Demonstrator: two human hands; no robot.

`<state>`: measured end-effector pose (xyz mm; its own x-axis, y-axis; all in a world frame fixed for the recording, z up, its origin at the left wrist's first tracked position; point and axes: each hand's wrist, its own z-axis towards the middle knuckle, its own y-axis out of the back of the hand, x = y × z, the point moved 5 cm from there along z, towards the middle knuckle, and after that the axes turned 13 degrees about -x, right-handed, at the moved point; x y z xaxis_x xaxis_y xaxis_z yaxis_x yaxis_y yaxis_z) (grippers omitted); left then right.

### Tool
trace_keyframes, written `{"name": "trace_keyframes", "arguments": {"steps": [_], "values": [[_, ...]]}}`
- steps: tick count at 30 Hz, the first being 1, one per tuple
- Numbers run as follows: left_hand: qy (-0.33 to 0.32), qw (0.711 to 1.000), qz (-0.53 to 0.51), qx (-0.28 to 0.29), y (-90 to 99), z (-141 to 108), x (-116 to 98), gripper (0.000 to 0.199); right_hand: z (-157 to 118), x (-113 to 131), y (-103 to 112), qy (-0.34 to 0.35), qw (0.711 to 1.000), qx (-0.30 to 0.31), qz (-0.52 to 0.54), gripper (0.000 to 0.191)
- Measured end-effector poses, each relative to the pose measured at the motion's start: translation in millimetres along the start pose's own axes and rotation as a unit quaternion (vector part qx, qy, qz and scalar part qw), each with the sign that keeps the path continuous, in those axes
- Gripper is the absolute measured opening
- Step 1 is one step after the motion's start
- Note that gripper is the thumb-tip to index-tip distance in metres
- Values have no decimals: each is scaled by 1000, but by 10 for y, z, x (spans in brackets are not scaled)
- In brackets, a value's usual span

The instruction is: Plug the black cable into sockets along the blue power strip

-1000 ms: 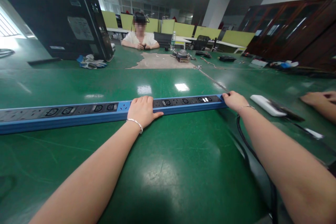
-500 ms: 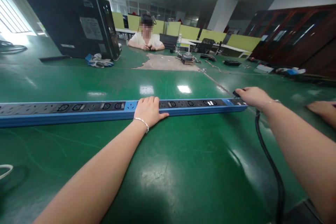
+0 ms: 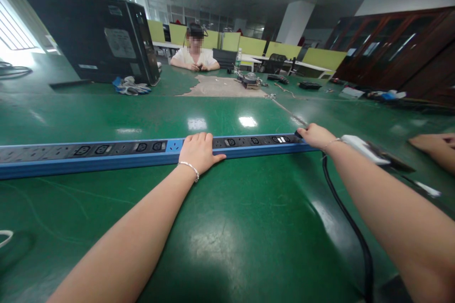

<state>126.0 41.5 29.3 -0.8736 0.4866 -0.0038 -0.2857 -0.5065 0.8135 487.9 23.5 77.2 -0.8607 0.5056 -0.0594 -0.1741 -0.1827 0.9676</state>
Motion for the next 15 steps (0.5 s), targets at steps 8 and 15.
{"name": "trace_keyframes", "arguments": {"steps": [8, 15], "values": [[-2, 1000, -5, 4, 5, -1, 0, 62, 0, -19, -40, -19, 1000, -18, 15, 47], [-5, 1000, 3, -1, 6, 1, -2, 62, -35, -2, -34, -11, 999, 21, 29, 41]]}}
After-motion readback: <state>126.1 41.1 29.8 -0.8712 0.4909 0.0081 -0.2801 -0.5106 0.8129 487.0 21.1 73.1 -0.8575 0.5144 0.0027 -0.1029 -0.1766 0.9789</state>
